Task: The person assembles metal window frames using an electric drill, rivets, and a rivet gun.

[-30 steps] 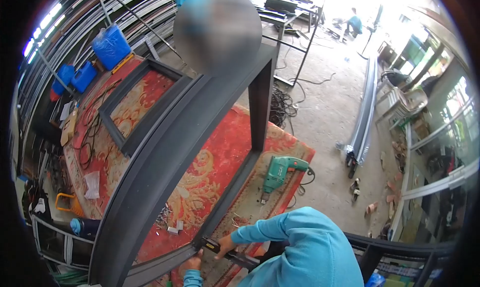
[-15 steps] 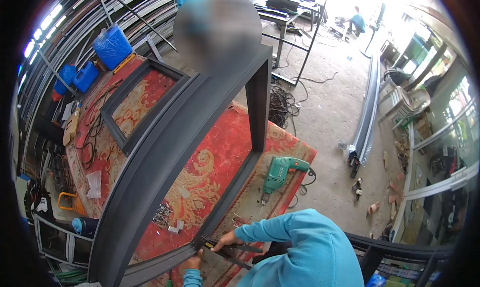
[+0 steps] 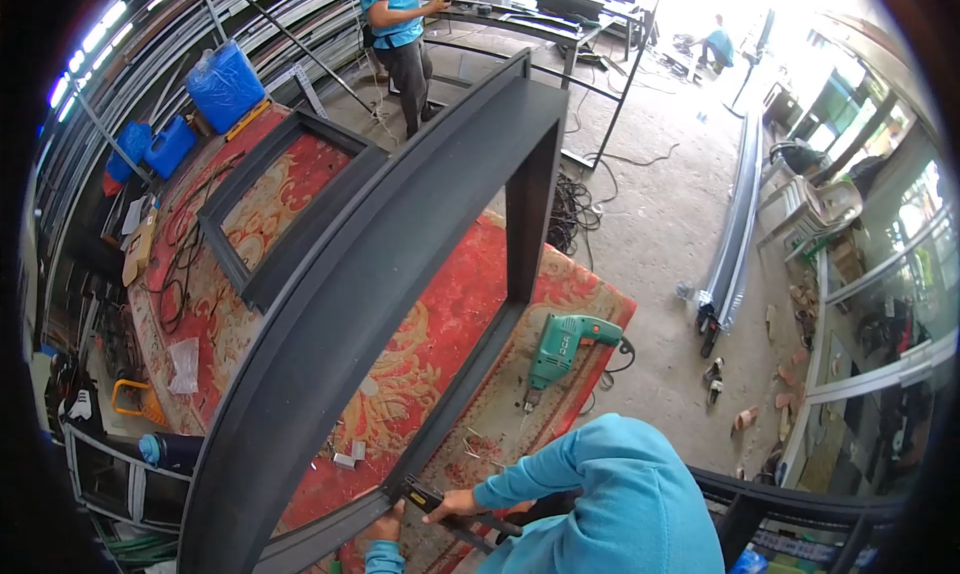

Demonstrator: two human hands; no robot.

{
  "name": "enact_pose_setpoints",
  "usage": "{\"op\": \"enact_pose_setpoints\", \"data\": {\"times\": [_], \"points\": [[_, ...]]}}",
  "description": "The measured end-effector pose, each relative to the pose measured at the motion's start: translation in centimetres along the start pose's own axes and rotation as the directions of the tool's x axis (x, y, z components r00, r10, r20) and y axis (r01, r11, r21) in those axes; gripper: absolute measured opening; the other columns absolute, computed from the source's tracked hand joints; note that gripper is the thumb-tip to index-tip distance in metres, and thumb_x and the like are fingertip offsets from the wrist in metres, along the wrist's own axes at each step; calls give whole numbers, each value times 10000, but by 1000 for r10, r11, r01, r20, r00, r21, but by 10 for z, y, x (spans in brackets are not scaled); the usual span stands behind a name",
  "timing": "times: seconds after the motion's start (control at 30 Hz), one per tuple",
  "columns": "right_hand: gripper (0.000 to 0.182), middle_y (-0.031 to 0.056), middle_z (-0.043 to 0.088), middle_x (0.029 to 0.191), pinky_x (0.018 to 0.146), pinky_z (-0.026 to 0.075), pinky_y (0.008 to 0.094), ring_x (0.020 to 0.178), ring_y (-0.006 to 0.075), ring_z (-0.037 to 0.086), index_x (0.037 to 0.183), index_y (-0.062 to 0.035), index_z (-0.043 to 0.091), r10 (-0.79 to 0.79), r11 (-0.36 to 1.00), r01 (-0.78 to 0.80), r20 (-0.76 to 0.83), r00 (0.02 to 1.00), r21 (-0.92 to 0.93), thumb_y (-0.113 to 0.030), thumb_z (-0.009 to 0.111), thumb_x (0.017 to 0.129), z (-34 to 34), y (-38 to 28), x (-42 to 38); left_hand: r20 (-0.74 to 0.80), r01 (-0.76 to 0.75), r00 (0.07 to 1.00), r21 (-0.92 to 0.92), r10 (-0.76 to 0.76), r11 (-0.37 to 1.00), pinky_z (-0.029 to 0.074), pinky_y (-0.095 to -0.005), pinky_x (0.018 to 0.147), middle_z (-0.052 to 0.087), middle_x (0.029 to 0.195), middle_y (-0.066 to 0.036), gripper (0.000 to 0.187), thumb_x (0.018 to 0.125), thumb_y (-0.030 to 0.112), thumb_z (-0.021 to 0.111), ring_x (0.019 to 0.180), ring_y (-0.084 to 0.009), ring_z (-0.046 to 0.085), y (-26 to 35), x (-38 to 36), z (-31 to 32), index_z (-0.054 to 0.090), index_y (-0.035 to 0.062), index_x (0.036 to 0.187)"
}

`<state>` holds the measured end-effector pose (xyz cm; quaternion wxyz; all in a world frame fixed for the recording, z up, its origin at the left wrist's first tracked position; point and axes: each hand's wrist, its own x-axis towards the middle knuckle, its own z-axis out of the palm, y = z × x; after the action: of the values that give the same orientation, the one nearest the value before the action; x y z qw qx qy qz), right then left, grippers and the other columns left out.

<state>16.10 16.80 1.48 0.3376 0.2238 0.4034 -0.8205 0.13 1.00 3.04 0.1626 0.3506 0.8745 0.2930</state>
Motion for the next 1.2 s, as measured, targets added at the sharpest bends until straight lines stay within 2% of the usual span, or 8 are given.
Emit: {"op": "enact_pose_setpoints", "data": {"times": [0.3,0.4,0.67,0.83,1.0,1.03,1.07,1.2], "points": [[560,41,550,584,496,443,320,530,158,561,707,-57,595,-154,985,131,-216,964,-114,-602,691,787,3,15,10,-15,48,999,-117,-50,992,457,-438,884,604,1033,-142,588,616,200,859,964,-322,585,-33,-6,20,570,21,1096],[549,44,555,590,488,457,312,530,161,573,709,-51,594,-115,988,126,-121,986,87,-582,708,788,4,20,12,-27,-249,964,245,263,937,468,-433,879,593,1044,-142,589,611,173,852,969,-324,588,-18,-3,9,566,20,1103],[466,62,615,657,544,473,299,594,152,603,758,-27,615,-417,905,421,-64,907,57,-474,671,878,21,-37,-48,-6,-17,1000,-102,16,995,392,-484,1003,598,1175,-187,638,622,219,858,1088,-396,545,-29,-1,14,592,19,1166],[519,82,620,689,527,500,331,567,172,602,980,8,612,-511,787,376,-177,841,-489,-497,661,871,-9,-153,-87,-27,-177,983,78,180,981,368,-491,1033,575,1175,-200,697,587,195,866,1090,-401,535,-66,-3,32,562,24,1192],[318,156,683,884,724,530,448,843,338,664,964,-94,695,-857,-11,-46,-15,514,-999,-237,709,680,-81,-189,-33,116,-112,989,205,90,972,391,-490,1025,582,1227,-206,675,747,375,772,1124,-386,551,-85,-4,51,546,30,1283],[314,133,688,880,719,533,440,834,314,671,955,-118,709,-671,4,-173,-130,730,-985,-277,729,684,-68,-217,-55,129,-93,990,238,64,967,459,-461,933,644,1103,-165,552,770,405,753,1015,-351,607,-71,-6,47,610,50,1167],[318,118,693,873,702,535,433,824,304,675,948,-154,722,-807,-120,-42,73,587,-992,-345,742,695,-60,-223,-68,135,-161,983,299,125,941,493,-449,845,666,982,-140,459,754,410,762,908,-328,633,-93,-8,58,640,62,1028],[455,115,696,997,916,445,490,1028,312,636,1165,-129,650,-574,-213,-324,-150,805,-922,-320,706,755,-100,-211,-8,-39,-138,988,243,151,960,471,-476,869,665,1003,-152,422,761,400,759,940,-358,611,-36,4,28,660,79,1017]]}}
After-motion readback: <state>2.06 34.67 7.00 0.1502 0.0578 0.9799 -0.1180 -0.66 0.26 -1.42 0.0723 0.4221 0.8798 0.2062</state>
